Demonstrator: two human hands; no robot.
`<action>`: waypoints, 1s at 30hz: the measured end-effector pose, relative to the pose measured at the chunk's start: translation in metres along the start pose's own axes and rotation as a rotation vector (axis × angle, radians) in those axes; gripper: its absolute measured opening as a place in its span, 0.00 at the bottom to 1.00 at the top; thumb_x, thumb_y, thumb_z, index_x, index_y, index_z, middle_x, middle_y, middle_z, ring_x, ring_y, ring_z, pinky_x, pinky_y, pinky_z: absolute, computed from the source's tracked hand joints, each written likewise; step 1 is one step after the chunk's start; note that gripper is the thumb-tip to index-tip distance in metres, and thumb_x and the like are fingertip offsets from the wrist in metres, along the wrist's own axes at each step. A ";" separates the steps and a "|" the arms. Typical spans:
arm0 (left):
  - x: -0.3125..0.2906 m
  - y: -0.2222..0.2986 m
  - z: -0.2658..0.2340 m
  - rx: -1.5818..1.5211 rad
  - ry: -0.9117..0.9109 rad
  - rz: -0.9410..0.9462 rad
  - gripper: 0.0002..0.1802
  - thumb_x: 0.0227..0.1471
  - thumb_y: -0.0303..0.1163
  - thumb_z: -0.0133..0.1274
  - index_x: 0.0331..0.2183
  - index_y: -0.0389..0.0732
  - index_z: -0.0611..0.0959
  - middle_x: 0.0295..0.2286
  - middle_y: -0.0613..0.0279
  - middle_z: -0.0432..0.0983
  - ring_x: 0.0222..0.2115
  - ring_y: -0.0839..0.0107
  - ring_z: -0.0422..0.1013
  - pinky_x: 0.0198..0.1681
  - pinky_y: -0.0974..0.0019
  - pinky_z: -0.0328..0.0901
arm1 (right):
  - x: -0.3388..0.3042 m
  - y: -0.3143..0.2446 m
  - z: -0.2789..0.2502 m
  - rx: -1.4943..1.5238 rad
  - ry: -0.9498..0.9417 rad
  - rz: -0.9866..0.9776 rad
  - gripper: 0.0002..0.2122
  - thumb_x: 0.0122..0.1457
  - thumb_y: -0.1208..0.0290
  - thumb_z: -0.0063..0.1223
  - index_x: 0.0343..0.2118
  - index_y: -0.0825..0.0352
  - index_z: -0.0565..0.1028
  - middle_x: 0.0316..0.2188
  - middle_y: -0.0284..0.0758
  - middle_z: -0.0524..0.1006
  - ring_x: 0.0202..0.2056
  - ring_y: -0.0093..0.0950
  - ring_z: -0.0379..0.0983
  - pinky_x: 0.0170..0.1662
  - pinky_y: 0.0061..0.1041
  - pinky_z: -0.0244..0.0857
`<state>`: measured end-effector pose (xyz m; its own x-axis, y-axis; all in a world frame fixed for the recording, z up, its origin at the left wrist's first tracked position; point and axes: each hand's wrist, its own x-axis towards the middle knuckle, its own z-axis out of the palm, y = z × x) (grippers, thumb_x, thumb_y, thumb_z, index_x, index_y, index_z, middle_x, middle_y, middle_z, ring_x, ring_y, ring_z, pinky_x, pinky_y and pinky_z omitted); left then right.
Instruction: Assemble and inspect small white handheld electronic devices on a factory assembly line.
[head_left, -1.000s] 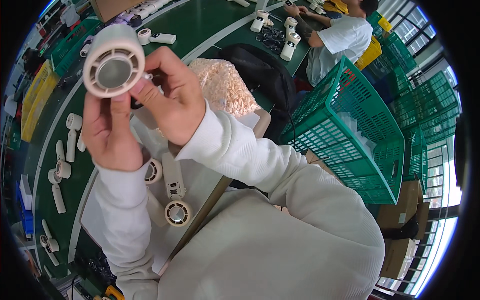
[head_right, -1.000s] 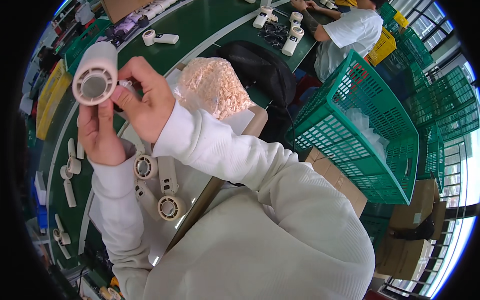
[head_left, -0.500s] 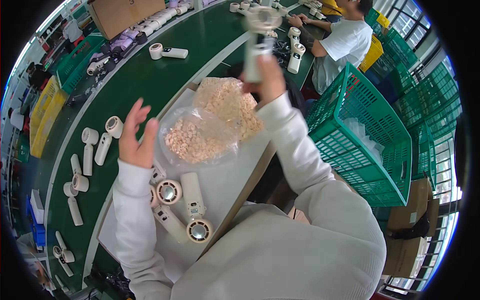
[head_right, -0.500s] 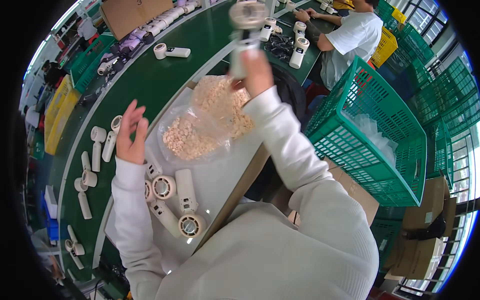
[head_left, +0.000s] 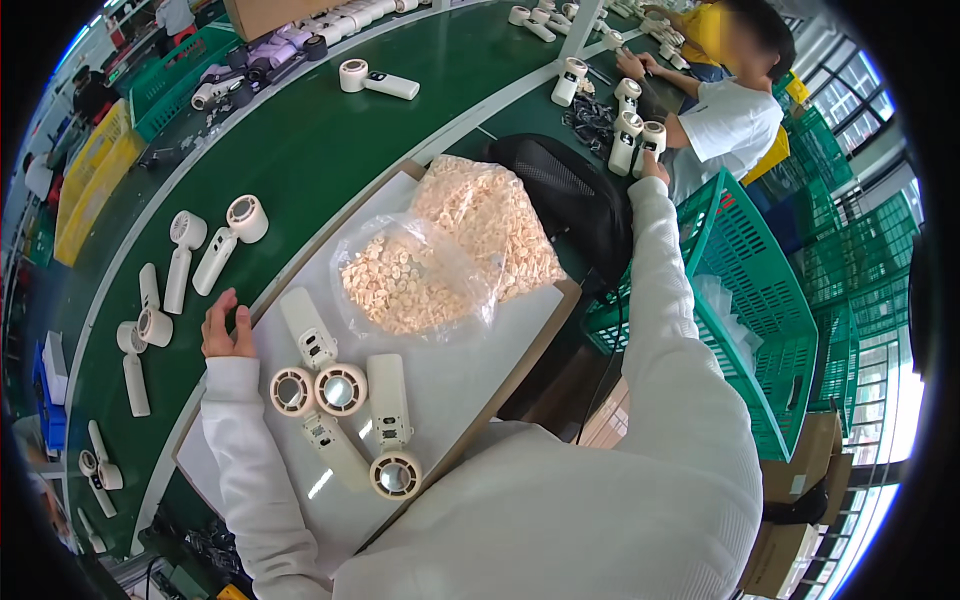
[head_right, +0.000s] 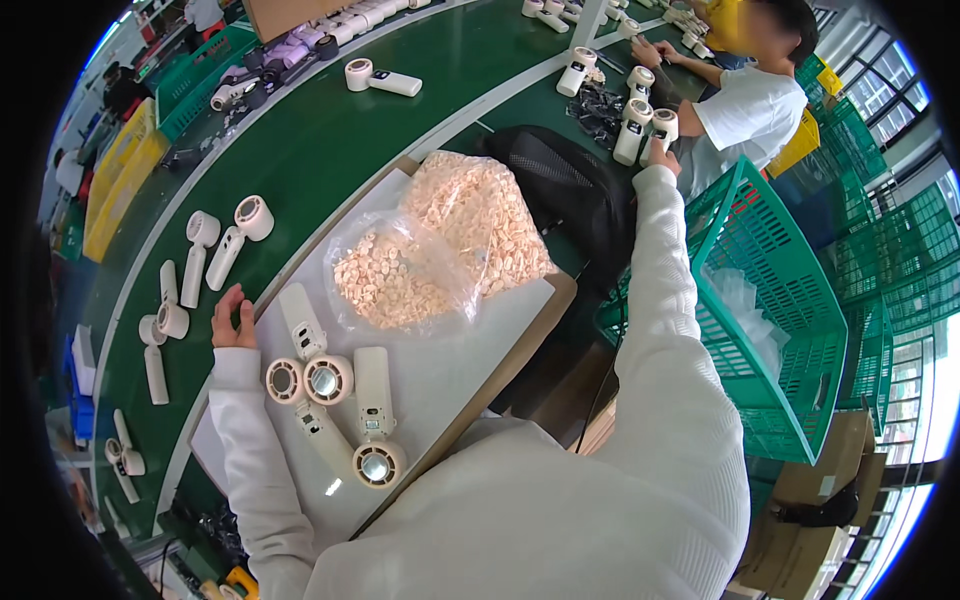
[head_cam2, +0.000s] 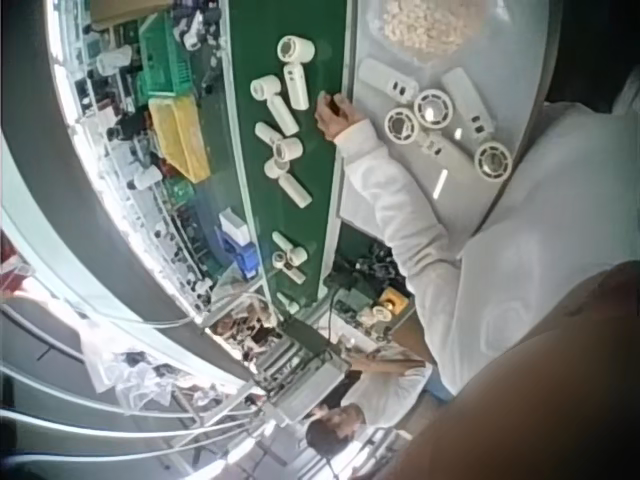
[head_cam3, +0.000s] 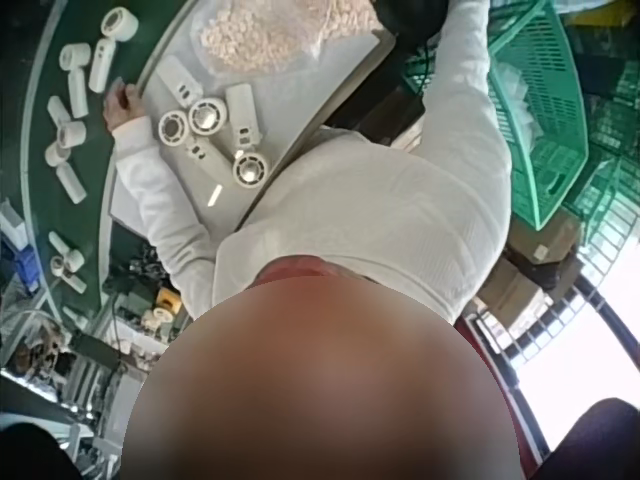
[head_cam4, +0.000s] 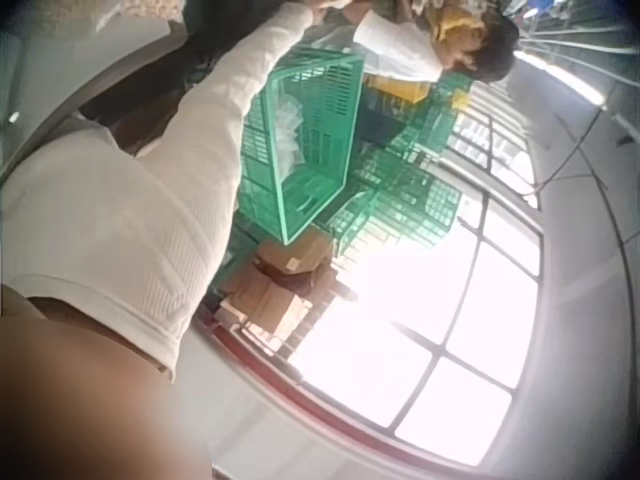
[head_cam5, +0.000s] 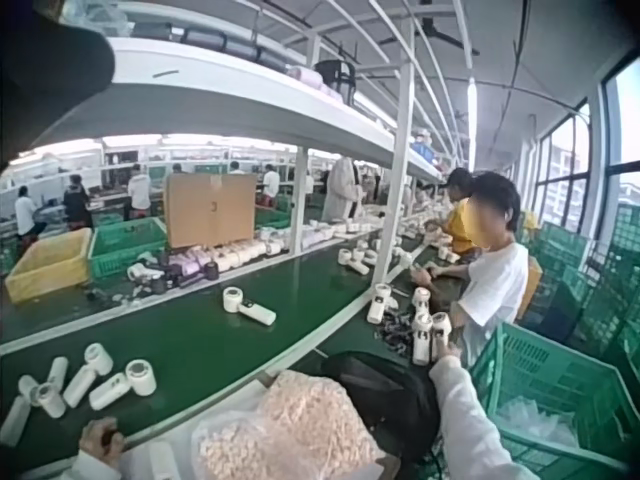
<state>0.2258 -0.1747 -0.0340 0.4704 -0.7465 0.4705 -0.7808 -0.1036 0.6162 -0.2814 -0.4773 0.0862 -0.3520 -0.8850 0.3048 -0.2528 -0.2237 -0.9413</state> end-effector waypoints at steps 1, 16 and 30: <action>0.002 0.002 0.001 0.059 -0.007 0.013 0.18 0.53 0.31 0.52 0.47 0.42 0.78 0.40 0.60 0.76 0.39 0.63 0.71 0.45 0.65 0.66 | 0.001 -0.001 0.003 -0.014 -0.002 -0.016 0.15 0.59 0.63 0.44 0.41 0.70 0.69 0.28 0.41 0.76 0.24 0.33 0.73 0.25 0.27 0.67; 0.021 0.024 0.004 0.309 0.189 0.117 0.20 0.46 0.31 0.56 0.44 0.49 0.79 0.46 0.61 0.71 0.45 0.57 0.68 0.49 0.58 0.64 | -0.020 -0.019 0.009 -0.019 -0.352 -0.308 0.07 0.55 0.74 0.47 0.35 0.68 0.73 0.29 0.36 0.76 0.27 0.29 0.71 0.33 0.24 0.66; 0.105 0.046 0.039 0.511 -0.197 -0.147 0.29 0.45 0.30 0.55 0.52 0.55 0.72 0.45 0.56 0.70 0.47 0.52 0.67 0.51 0.56 0.63 | -0.197 -0.042 0.114 -0.328 -0.918 -1.003 0.06 0.51 0.78 0.52 0.32 0.63 0.76 0.29 0.33 0.75 0.31 0.36 0.72 0.34 0.26 0.67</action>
<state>0.2235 -0.2837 0.0194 0.5417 -0.8039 0.2456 -0.8358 -0.4839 0.2595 -0.0990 -0.3401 0.0496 0.7788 -0.3831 0.4968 -0.2838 -0.9214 -0.2656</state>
